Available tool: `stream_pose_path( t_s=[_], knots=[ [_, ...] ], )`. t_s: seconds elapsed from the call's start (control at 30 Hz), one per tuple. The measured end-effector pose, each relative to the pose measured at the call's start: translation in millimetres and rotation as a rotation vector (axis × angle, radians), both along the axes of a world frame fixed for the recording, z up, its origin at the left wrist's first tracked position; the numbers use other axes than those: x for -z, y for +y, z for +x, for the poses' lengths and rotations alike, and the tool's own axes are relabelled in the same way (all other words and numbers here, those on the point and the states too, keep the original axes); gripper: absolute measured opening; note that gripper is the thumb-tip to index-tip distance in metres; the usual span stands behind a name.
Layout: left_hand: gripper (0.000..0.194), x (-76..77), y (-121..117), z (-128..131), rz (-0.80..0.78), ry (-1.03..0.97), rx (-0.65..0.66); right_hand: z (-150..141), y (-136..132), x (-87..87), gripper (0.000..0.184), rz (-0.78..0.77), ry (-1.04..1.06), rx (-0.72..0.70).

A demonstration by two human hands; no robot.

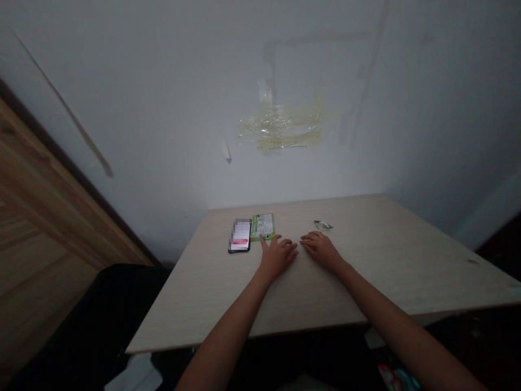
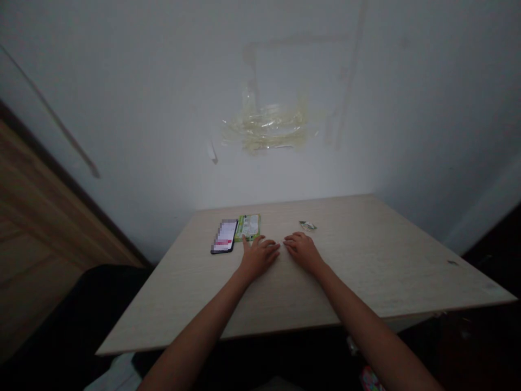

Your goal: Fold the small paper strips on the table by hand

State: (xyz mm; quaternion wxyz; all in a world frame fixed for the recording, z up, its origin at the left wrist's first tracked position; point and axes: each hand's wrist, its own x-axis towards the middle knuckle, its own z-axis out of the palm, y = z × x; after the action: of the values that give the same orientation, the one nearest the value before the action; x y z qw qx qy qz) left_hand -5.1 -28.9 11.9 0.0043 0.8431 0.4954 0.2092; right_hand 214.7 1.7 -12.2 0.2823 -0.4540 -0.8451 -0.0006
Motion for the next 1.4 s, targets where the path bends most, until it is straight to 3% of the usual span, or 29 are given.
stream_pose_path(
  t_s=[0.27,0.53,0.87,1.4],
  knots=[
    [0.034,3.1,0,-3,-0.029,0.007,0.008,1,-2,-2.3,0.024,0.007,-0.078,0.165],
    [0.037,2.8,0,-3,-0.025,0.073,-0.007,-3,-6,-10.5,0.029,-0.103,-0.123,0.240],
    [0.038,3.7,0,-4,-0.037,0.095,-0.028,-8,-7,-18.3,0.031,-0.128,-0.165,0.292],
    [0.037,4.1,-1,-4,-0.049,0.057,-0.030,-9,2,-10.6,0.031,-0.106,-0.134,0.316]
  ],
)
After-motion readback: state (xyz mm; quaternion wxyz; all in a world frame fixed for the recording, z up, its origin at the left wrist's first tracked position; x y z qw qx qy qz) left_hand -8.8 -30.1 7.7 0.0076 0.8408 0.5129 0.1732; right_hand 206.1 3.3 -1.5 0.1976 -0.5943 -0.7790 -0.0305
